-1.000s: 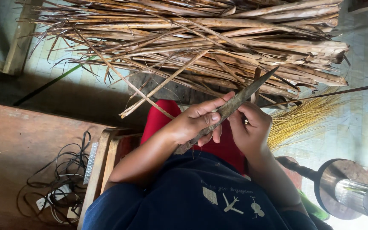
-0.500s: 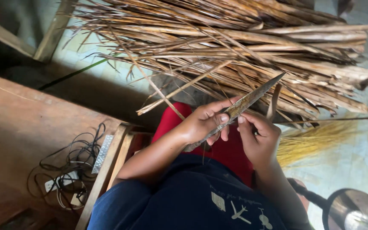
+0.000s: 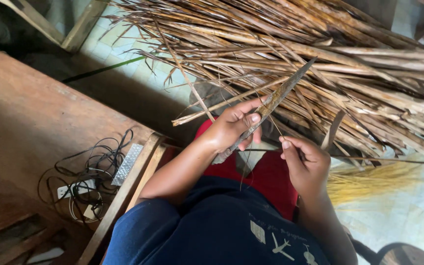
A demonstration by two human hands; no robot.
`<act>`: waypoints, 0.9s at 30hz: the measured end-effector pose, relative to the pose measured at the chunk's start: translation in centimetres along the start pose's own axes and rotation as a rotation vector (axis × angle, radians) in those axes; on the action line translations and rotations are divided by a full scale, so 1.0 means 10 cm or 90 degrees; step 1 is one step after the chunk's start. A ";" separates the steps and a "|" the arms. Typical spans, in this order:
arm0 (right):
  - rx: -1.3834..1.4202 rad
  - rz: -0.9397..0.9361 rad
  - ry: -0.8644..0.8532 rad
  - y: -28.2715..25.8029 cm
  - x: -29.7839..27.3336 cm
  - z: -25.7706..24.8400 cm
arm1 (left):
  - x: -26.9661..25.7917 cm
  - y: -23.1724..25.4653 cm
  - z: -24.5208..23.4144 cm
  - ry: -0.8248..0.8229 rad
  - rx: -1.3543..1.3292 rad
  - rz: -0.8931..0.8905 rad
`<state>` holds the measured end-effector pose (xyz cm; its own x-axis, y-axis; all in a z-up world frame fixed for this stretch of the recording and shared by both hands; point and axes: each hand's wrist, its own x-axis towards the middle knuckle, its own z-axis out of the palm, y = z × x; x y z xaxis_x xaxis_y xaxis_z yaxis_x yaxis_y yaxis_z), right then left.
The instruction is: Stripping the leafy parts from palm midribs using a knife to prepare material for broom making
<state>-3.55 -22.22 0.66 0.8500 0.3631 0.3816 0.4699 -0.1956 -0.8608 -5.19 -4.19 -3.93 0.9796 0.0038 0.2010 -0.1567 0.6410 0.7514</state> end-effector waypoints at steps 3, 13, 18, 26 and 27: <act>-0.006 0.011 -0.012 0.04 -0.03 -0.02 | 0.05 -0.01 -0.13 0.013 0.000 0.034; -0.044 0.118 -0.058 -0.02 -0.08 -0.14 | 0.13 0.35 -0.29 0.071 0.112 0.015; -0.052 0.097 -0.009 0.19 -0.12 -0.23 | 0.17 0.34 -0.42 0.066 0.105 0.032; -0.053 0.092 0.075 0.39 -0.14 -0.36 | 0.11 0.47 -0.33 0.090 0.103 0.008; -0.050 0.078 0.074 0.41 -0.15 -0.36 | 0.06 0.50 -0.26 0.009 0.093 -0.026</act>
<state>-2.01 -26.83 -2.20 0.9214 0.2253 0.3166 0.3752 -0.3045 -0.8755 -5.03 1.01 -1.64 0.9870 -0.0079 0.1602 -0.1326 0.5226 0.8422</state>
